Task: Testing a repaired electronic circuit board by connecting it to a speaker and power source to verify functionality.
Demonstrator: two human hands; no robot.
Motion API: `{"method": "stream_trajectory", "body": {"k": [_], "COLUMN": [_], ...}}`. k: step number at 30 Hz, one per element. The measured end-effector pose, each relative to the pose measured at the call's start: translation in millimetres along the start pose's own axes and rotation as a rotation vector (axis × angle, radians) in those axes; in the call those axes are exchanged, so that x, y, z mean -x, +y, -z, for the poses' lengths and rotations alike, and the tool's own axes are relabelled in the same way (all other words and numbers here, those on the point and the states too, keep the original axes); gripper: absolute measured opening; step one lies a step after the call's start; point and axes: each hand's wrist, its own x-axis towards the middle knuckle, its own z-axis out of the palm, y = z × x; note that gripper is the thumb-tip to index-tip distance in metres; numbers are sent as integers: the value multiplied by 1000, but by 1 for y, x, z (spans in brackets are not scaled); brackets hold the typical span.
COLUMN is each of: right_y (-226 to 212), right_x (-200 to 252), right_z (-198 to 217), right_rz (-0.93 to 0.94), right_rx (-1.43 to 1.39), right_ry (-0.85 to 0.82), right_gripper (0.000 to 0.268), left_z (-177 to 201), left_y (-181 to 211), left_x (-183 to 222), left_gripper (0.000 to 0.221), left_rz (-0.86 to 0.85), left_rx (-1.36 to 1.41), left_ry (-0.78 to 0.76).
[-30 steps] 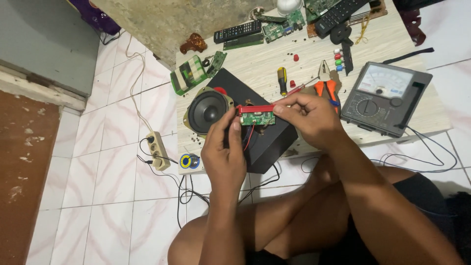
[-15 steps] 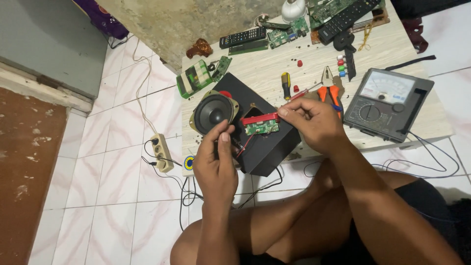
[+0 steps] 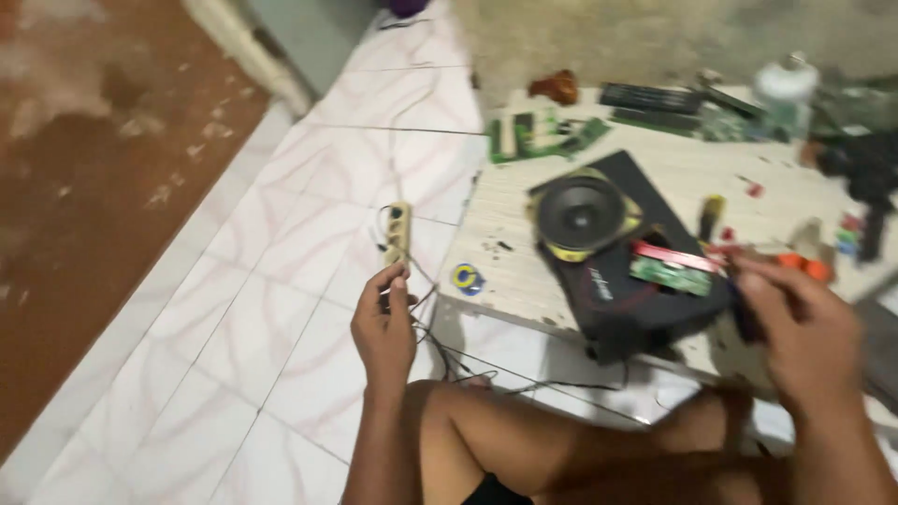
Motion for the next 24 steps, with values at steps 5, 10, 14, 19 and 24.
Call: {"method": "stream_trajectory", "body": {"k": [5, 10, 14, 19, 24], "right_y": [-7, 80, 73, 63, 39], "right_x": [20, 12, 16, 16, 14], "right_z": [-8, 10, 9, 4, -3], "right_rz": [-72, 4, -36, 2, -55], "right_rx": [107, -4, 75, 52, -33], "right_ry": [38, -4, 53, 150, 150], "right_gripper": [23, 23, 22, 17, 19], "left_z": [47, 59, 53, 39, 15], "left_y": [-44, -87, -86, -67, -43], "left_x": [-11, -18, -8, 2, 15], "left_gripper": [27, 23, 25, 24, 22], "left_rz": [110, 121, 200, 111, -13], "left_rx": [-112, -226, -231, -221, -117], "left_ry": [86, 69, -48, -220, -288]}}
